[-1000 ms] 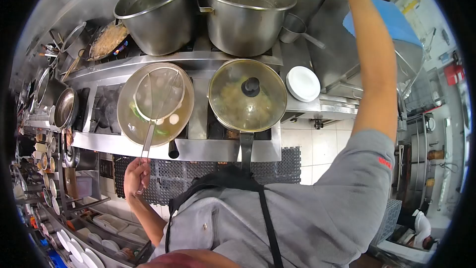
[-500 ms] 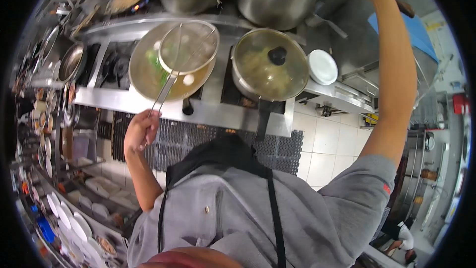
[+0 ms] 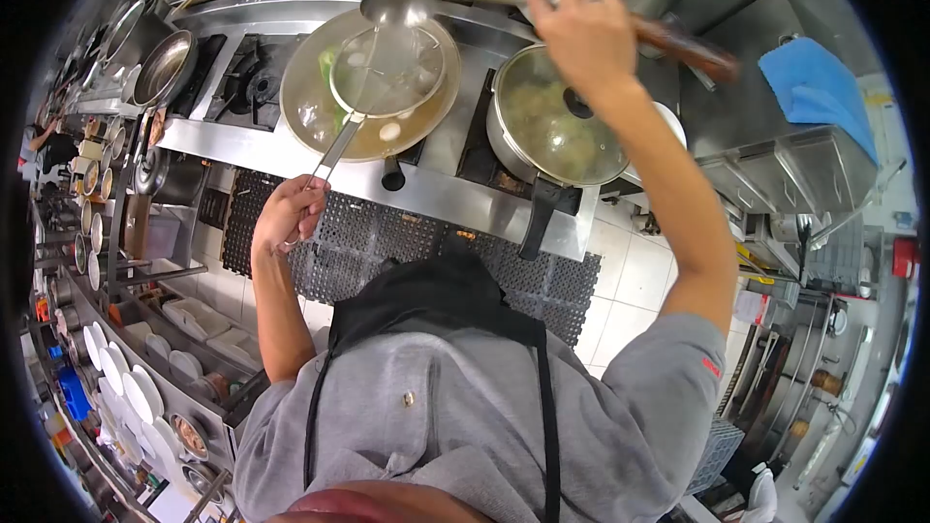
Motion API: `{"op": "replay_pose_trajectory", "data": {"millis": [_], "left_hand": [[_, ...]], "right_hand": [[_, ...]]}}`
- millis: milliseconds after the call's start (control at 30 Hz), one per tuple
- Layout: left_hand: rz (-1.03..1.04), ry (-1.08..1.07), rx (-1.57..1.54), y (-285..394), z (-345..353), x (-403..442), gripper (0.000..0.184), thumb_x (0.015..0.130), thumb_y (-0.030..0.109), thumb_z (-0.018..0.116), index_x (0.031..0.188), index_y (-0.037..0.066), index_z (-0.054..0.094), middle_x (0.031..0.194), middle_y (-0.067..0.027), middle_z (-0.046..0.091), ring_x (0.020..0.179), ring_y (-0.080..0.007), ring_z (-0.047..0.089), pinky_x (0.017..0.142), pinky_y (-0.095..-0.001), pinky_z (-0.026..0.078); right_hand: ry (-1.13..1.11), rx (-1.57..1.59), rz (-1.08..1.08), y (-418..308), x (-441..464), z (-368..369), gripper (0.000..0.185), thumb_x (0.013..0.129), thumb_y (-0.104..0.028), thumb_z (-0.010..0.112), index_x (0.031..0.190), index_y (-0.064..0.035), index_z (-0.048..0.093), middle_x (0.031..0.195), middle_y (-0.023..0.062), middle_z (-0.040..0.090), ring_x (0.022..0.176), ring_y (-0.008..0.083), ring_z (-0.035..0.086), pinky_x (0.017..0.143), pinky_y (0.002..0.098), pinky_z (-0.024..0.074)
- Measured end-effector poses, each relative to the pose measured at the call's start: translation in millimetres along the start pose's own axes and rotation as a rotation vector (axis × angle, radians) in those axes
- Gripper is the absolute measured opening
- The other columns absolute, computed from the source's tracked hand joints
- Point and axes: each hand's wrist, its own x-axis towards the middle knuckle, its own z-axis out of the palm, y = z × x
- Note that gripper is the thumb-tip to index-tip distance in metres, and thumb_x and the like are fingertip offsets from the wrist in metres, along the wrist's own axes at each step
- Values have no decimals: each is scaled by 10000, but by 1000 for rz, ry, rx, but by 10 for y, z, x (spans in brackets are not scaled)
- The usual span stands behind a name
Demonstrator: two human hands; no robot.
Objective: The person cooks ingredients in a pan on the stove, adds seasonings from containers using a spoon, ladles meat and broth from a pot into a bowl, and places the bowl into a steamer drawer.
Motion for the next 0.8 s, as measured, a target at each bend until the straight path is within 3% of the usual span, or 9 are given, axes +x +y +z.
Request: {"op": "replay_pose_trajectory", "data": {"millis": [167,333,367,433,467,500,533,767,800], "left_hand": [[-13,69,11,47,48,-8,185,908,132,530,1010,-23,520,638,8,451,408,-50,364,346,-208,260],[9,75,-19,72,165,23,146,836,59,508,954,-26,500,586,2,431,358,-72,352,317,-221,264],[1,81,-18,73,188,17,149,847,53,504,971,-29,495,596,1,432,357,-74,354,313,-217,271],[26,77,-57,-1,211,62,148,857,39,496,986,-32,489,610,-4,440,354,-75,353,311,-214,276],[19,90,-68,-13,239,58,147,861,33,488,994,-30,488,613,-6,444,352,-74,353,310,-212,277],[15,105,-80,-19,266,59,148,865,28,481,1002,-29,487,617,-9,447,349,-74,354,308,-210,277],[24,76,-93,-42,265,61,146,870,20,471,1007,-25,490,617,-11,449,344,-75,352,304,-211,274],[-6,124,-142,-77,321,67,135,900,45,501,1018,-19,503,619,-15,449,347,-72,364,300,-207,279],[-5,129,-133,-63,323,62,136,905,52,503,1020,-20,503,620,-17,448,347,-72,365,300,-208,282]], "right_hand": [[85,-304,184,1321,-149,-196,469,793,-180,641,1222,-361,589,839,-42,593,711,181,597,627,352,473],[75,-413,194,2123,-139,60,152,841,-179,579,849,-79,692,701,64,634,661,215,621,593,361,465],[-24,-364,291,2186,-115,355,160,831,-187,524,792,-107,656,763,80,637,794,262,635,697,402,472],[-158,-447,202,2218,-38,917,128,783,-185,617,754,-86,694,693,68,643,671,211,622,591,384,473],[-275,-381,160,2279,-11,1257,172,761,-151,634,902,-132,731,818,61,668,722,235,667,589,357,502],[-264,-391,135,2186,18,1457,116,747,-142,627,742,-75,721,778,108,673,724,264,680,571,371,509],[-342,-366,100,2105,77,1513,122,757,-137,634,817,-95,733,774,87,679,753,237,682,557,410,508],[-467,89,352,2141,216,2204,162,751,-150,681,882,-62,718,870,80,712,739,250,692,595,398,533],[-674,291,512,2250,269,2131,176,734,-143,696,877,-40,698,830,75,695,682,233,672,566,377,527]]}}
